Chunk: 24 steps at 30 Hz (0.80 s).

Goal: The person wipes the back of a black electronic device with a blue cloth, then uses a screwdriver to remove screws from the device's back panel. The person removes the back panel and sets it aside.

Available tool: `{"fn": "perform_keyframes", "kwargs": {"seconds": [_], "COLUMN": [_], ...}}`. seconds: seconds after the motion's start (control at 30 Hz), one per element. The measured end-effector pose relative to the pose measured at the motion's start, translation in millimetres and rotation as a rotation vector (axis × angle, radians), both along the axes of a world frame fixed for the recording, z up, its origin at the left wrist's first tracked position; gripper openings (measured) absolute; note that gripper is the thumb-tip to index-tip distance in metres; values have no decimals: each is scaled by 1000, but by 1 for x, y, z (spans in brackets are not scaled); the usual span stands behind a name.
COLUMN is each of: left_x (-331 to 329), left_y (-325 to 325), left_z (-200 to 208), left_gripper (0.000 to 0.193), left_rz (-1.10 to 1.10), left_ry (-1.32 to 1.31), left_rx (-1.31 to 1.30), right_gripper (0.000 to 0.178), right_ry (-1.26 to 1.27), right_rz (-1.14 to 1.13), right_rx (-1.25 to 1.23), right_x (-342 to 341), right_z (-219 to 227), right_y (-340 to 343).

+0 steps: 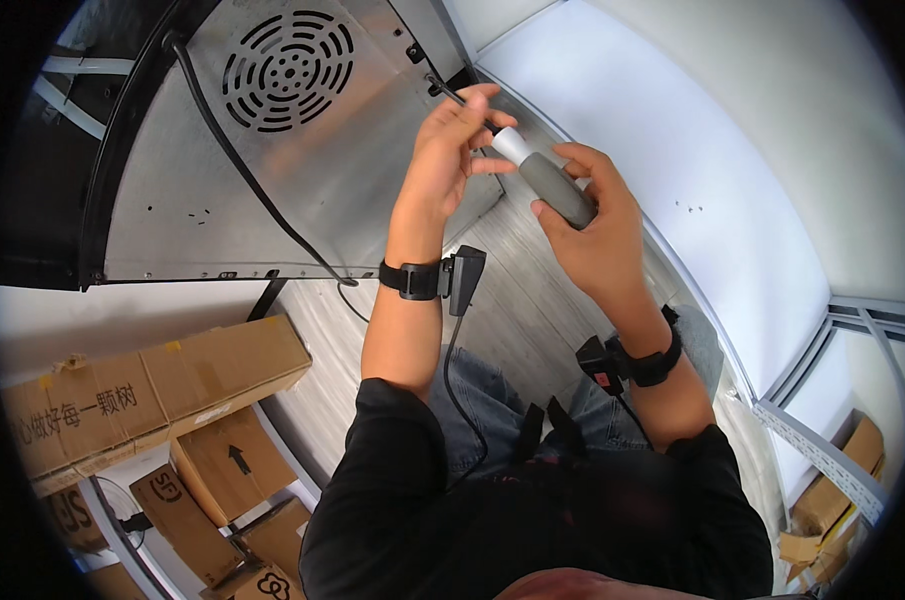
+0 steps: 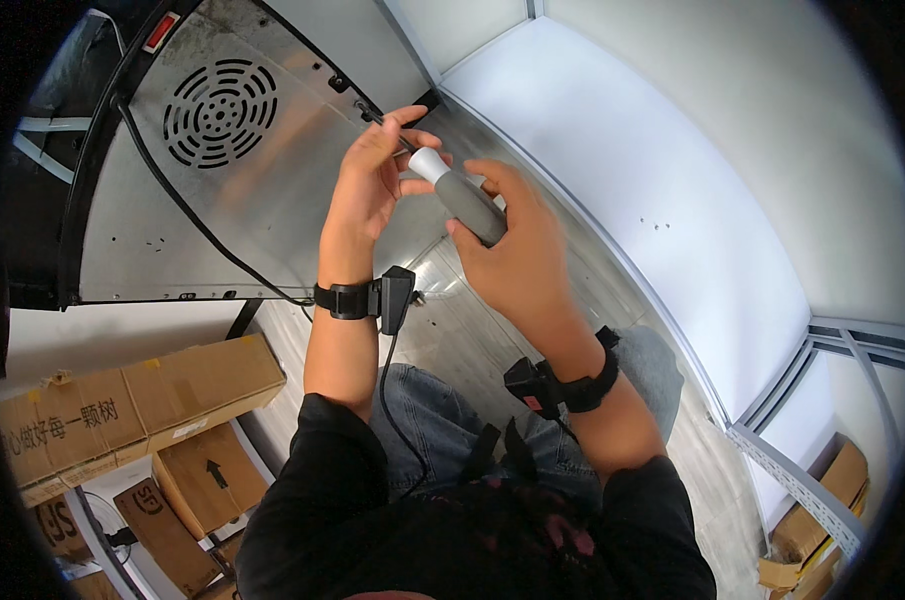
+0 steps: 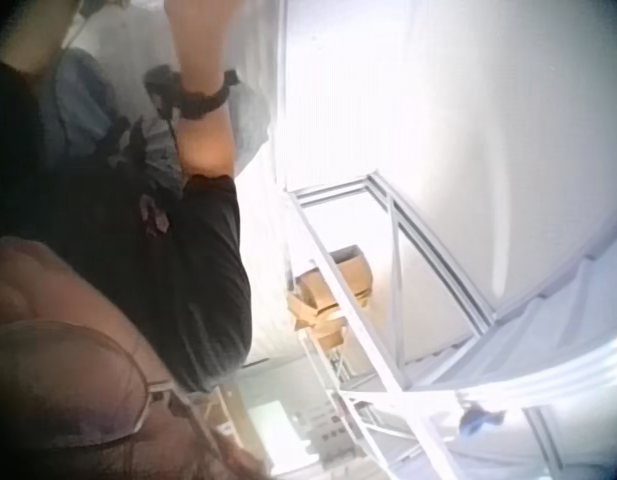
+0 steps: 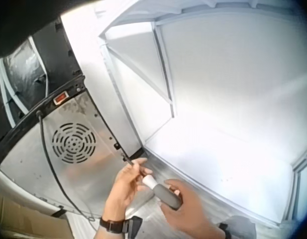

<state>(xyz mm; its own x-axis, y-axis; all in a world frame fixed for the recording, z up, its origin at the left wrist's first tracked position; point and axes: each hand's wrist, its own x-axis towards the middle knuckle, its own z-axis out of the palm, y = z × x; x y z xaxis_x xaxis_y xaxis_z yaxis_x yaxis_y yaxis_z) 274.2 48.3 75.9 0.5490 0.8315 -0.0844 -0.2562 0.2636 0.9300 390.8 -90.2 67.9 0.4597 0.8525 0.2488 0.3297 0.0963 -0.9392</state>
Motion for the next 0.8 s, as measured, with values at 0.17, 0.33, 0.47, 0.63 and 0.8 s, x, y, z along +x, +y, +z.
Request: {"fn": "perform_keyframes", "kwargs": {"seconds": [0.17, 0.33, 0.47, 0.63, 0.8], "left_x": [-3, -2, -2, -2, -7], "left_y": [1, 0, 0, 5, 6], "left_z": [2, -4, -2, -5, -11], "left_gripper": [42, 50, 53, 54, 52], "left_rz": [-167, -157, -195, -225, -252], "left_ry": [104, -123, -110, -6, -169], "left_rx": [69, 12, -57, 64, 16], "right_gripper": [52, 58, 49, 45, 54], "right_ry": [-50, 727, 178, 176, 825], "right_rz": [-29, 190, 83, 103, 360], "right_rx": [120, -268, -25, 66, -298], "right_x": [1, 15, 11, 11, 27], "right_z": [-4, 14, 0, -12, 10], "right_y": [0, -2, 1, 5, 2]}}
